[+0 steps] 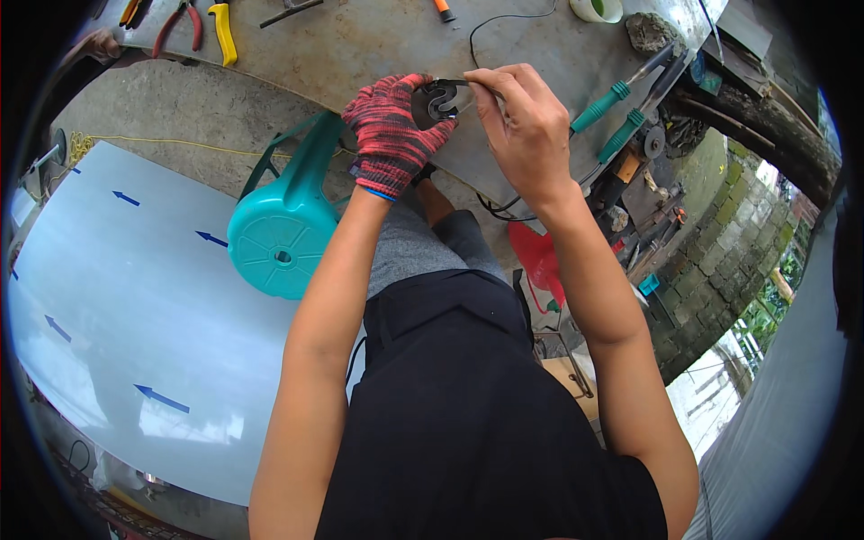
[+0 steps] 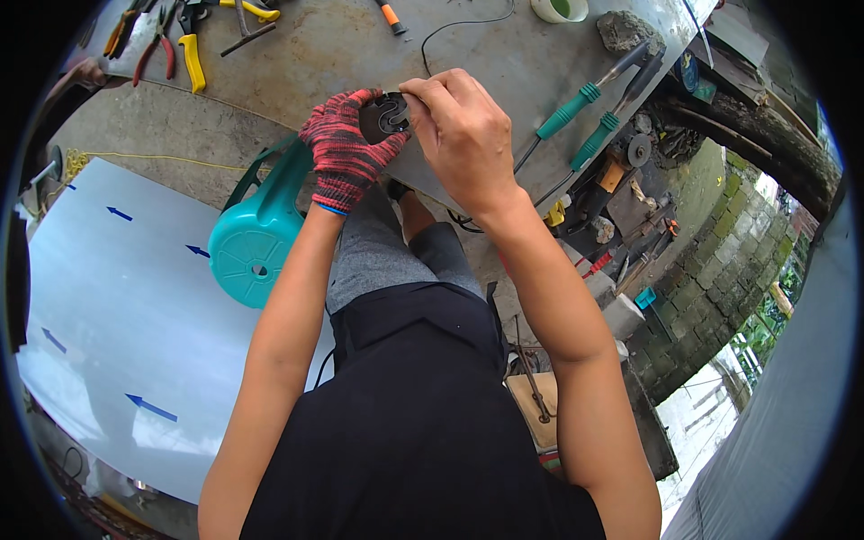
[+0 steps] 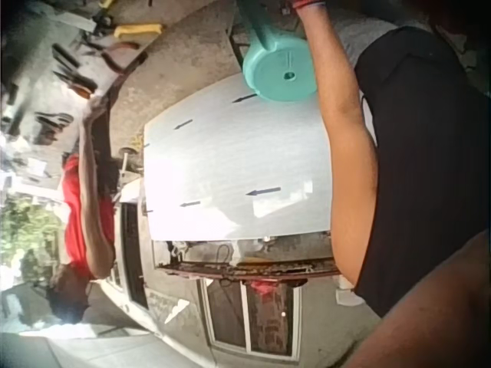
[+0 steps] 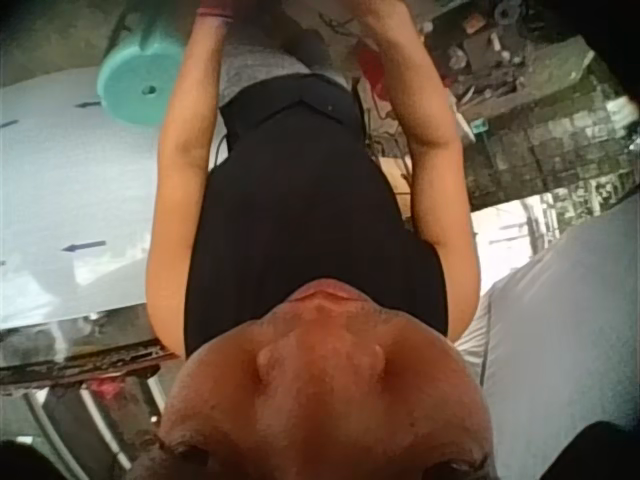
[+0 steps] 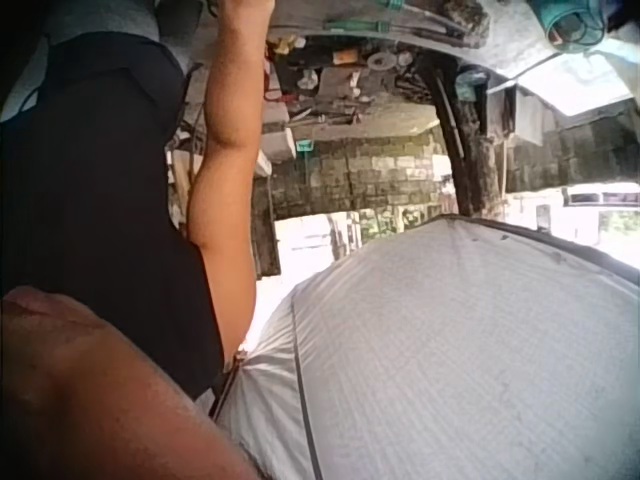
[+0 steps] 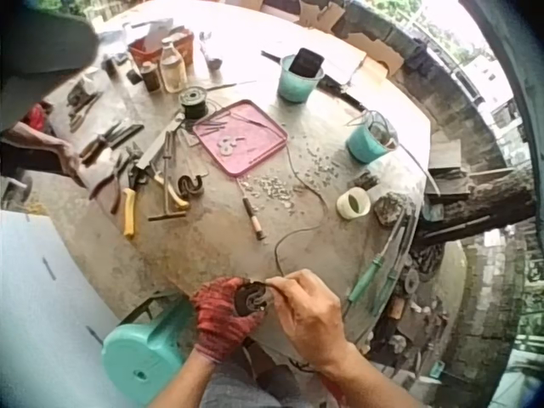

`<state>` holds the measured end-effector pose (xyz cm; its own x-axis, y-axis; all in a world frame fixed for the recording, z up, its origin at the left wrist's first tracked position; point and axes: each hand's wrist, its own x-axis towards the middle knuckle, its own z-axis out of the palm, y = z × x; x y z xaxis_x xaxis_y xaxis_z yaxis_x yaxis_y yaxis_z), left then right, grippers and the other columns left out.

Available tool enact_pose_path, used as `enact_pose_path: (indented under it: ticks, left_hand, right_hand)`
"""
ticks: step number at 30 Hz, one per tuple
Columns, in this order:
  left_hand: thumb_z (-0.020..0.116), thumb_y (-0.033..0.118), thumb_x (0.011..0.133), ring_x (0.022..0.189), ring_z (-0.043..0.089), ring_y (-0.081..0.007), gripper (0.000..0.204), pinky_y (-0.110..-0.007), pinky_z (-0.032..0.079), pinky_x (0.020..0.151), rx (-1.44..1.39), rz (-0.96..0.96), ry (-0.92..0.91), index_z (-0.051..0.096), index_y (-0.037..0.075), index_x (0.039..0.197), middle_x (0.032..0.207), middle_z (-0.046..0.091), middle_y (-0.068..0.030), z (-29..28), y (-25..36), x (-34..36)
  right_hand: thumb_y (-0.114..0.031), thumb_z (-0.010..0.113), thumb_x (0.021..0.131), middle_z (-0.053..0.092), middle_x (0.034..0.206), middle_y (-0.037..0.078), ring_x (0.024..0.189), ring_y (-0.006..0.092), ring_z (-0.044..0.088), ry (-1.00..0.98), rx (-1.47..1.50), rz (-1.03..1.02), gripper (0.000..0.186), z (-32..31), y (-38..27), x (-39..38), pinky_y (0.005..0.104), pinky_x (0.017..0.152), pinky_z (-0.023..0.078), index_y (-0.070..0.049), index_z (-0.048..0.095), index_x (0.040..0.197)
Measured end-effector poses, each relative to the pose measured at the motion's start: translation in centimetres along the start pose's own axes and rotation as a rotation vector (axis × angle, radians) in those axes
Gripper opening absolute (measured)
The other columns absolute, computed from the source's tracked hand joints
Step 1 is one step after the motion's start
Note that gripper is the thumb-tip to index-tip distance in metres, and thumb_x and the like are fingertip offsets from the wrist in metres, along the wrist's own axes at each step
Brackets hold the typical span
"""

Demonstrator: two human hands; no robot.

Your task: The person welds small metal pieces on a workbench using a welding torch and a grounding clamp. They repeatedly pick up metal pieces, position them, weld them, and inspect the results.

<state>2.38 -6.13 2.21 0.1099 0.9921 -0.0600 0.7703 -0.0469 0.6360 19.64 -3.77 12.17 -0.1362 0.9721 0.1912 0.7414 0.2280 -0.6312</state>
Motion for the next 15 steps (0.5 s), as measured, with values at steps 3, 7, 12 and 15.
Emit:
enact_pose_path:
  ticks: [3, 7, 12, 15]
  left_hand:
    - [0.091, 0.048, 0.062, 0.114, 0.061, -0.0268, 0.072, -0.047, 0.040, 0.100, 0.001, 0.002, -0.007, 0.068, 0.021, 0.124, 0.117, 0.069, -0.0037, -0.04, -0.06, 0.00]
    - [0.091, 0.048, 0.062, 0.115, 0.061, -0.0269, 0.072, -0.047, 0.040, 0.101, -0.007, 0.010, 0.006, 0.068, 0.021, 0.124, 0.118, 0.069, -0.0041, -0.06, -0.01, 0.01]
    - [0.091, 0.048, 0.062, 0.115, 0.060, -0.0278, 0.072, -0.048, 0.040, 0.102, -0.027, 0.002, -0.006, 0.068, 0.022, 0.125, 0.120, 0.068, -0.0044, 0.19, -0.29, -0.03]
    - [0.091, 0.049, 0.062, 0.114, 0.060, -0.0286, 0.072, -0.049, 0.040, 0.101, -0.027, -0.006, -0.016, 0.068, 0.022, 0.125, 0.120, 0.068, -0.0048, 0.20, -0.32, -0.04]
  right_hand:
    - [-0.005, 0.076, 0.088, 0.067, 0.089, 0.008, 0.077, 0.0265, 0.067, 0.004, -0.001, -0.003, 0.013, -0.24, -0.13, 0.04, 0.0380, 0.068, 0.054, -0.006, 0.074, 0.101]
    - [-0.005, 0.076, 0.088, 0.068, 0.089, 0.008, 0.078, 0.0267, 0.068, 0.003, 0.002, 0.004, 0.013, -0.52, -0.35, 0.08, 0.0377, 0.069, 0.055, -0.006, 0.074, 0.101]
    - [-0.005, 0.076, 0.088, 0.068, 0.089, 0.008, 0.077, 0.0271, 0.068, -0.001, 0.007, 0.002, 0.013, -0.29, -0.28, 0.03, 0.0377, 0.068, 0.055, -0.006, 0.074, 0.100]
    - [-0.005, 0.076, 0.088, 0.068, 0.089, 0.009, 0.077, 0.0274, 0.068, -0.002, 0.002, 0.001, 0.013, -0.32, -0.25, 0.10, 0.0378, 0.068, 0.055, -0.006, 0.074, 0.100]
